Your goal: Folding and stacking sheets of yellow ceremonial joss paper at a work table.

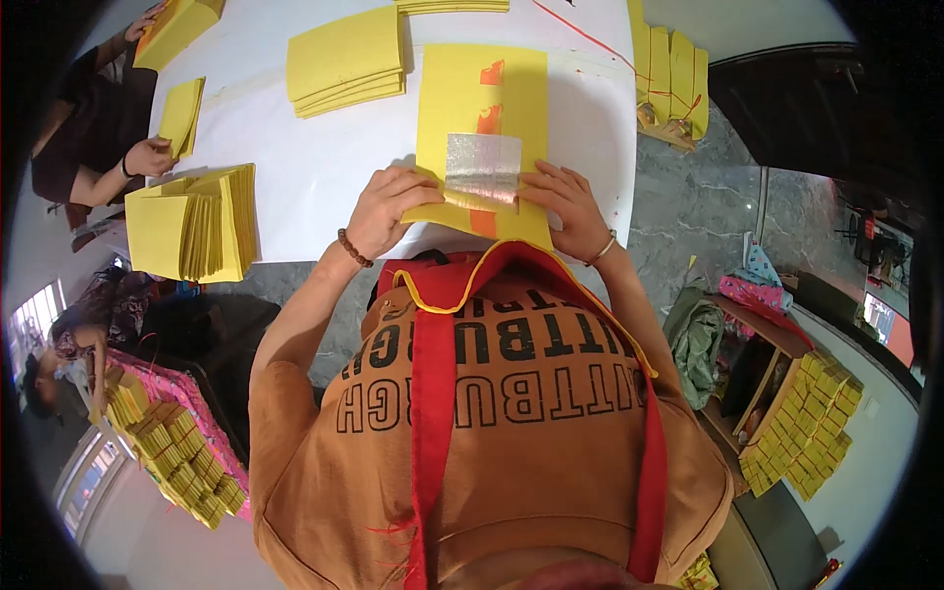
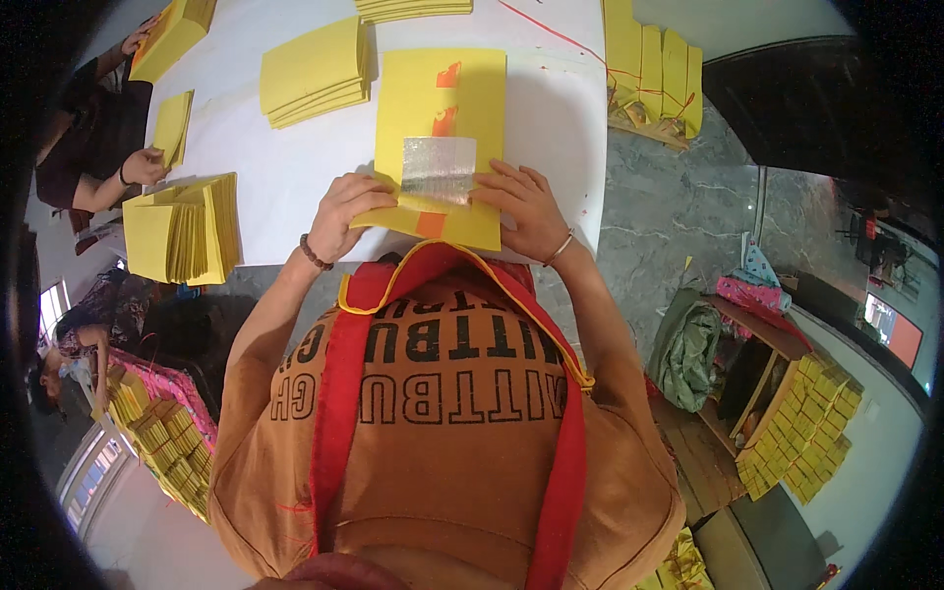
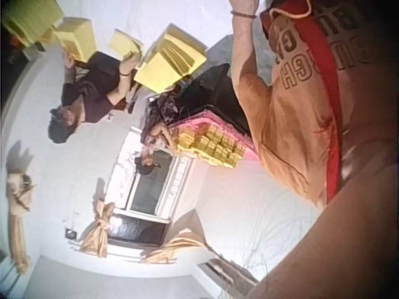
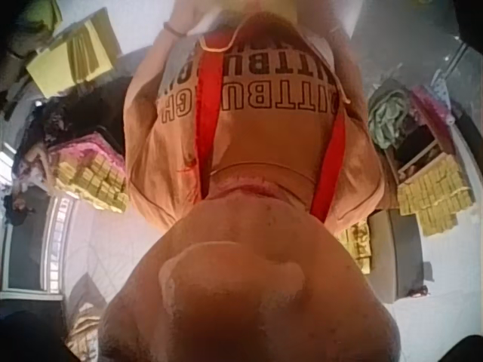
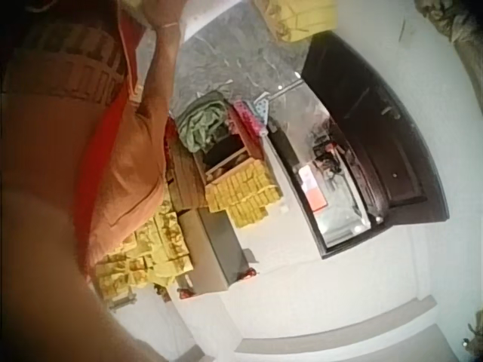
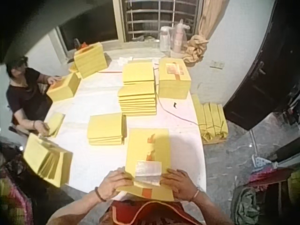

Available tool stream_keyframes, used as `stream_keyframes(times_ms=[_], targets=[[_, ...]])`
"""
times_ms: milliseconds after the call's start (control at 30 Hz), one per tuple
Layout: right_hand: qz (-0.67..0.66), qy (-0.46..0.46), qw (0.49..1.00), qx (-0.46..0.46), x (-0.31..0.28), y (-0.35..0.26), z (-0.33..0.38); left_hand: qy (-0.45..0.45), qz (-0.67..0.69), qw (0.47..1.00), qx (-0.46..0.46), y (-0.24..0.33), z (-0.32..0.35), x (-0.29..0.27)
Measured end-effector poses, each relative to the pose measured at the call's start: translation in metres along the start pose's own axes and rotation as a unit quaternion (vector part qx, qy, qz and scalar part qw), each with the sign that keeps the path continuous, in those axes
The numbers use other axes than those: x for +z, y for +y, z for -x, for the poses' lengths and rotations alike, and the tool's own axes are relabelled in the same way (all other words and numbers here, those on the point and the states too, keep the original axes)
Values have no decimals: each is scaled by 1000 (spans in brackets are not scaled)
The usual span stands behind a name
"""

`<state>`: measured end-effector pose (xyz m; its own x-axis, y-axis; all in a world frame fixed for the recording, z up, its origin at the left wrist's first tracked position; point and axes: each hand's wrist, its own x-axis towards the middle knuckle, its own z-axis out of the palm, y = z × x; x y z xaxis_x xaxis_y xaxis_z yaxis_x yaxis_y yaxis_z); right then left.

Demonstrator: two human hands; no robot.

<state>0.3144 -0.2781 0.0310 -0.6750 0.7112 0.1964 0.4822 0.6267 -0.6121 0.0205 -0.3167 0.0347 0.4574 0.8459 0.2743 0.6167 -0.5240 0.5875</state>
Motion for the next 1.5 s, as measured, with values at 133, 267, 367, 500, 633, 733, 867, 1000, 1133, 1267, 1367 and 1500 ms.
stream_keyframes(times_ms=[133,267,367,500,633,733,867,1000,1133,1267,1367,1500], targets=[[-49,-5,999,1,5,9,2,-39,1,999,-20,5,-3,0],[-114,1,974,197,10,8,-7,-15,87,976,-201,2,-18,2],[-203,44,941,266,16,14,-16,17,127,949,-289,-3,-31,14],[-274,89,914,284,15,9,-31,32,118,926,-356,-8,-44,20],[-291,159,901,281,10,-1,-41,29,80,929,-361,-15,-53,20],[-250,178,907,289,10,2,-43,34,141,911,-386,-21,-56,20],[-321,172,873,325,28,19,-39,7,128,902,-412,-22,-61,16],[-306,169,865,361,31,17,-43,61,172,888,-422,-31,-59,26],[-299,205,860,359,33,16,-45,55,172,887,-426,-36,-61,27],[-283,217,864,355,31,11,-48,78,241,859,-444,-40,-58,32],[-268,190,866,378,35,14,-44,97,281,834,-465,-36,-56,30],[-281,220,857,372,33,8,-47,193,40,912,-359,-7,-73,7]])
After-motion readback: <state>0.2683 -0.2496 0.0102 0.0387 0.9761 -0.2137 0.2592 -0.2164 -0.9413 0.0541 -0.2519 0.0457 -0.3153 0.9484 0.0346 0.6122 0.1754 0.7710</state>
